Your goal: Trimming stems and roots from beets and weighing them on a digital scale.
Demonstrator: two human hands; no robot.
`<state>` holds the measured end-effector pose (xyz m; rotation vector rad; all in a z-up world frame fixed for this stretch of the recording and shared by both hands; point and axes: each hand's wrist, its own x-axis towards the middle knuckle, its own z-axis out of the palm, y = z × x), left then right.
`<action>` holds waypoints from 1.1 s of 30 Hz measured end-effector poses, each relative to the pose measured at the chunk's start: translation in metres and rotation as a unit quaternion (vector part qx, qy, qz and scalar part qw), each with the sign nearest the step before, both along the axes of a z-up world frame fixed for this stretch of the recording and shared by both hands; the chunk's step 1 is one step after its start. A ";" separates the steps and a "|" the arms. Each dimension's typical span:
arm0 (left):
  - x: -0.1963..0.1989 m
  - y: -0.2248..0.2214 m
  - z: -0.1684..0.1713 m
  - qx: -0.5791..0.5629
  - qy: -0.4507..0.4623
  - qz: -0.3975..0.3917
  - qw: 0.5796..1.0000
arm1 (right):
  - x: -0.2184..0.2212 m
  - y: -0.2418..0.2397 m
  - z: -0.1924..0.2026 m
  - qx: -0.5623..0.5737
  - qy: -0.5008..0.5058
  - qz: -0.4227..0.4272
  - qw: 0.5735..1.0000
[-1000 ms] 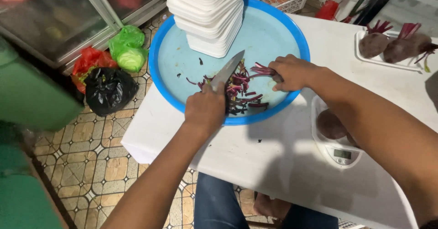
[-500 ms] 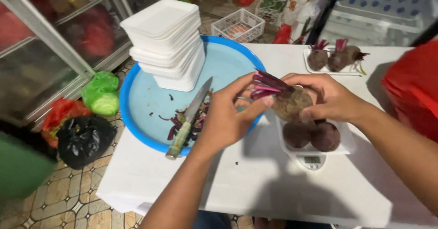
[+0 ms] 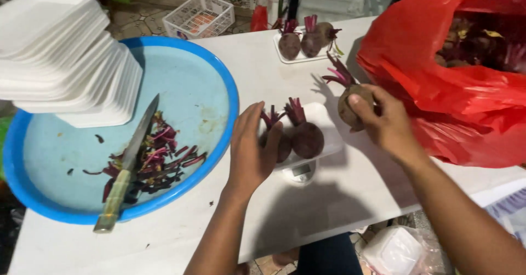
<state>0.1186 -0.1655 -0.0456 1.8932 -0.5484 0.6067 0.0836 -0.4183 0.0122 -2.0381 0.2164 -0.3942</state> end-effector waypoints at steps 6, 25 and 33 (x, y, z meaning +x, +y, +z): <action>-0.019 -0.002 -0.024 -0.016 -0.022 0.015 1.000 | 0.003 0.022 -0.038 -0.149 -0.074 -0.010 0.986; -0.016 0.000 -0.047 -0.050 0.013 -0.051 0.997 | 0.041 -0.004 -0.094 -0.018 -0.051 0.085 0.995; -0.014 0.001 -0.047 -0.051 -0.005 -0.049 0.997 | 0.042 -0.011 -0.080 -0.045 0.000 0.154 0.987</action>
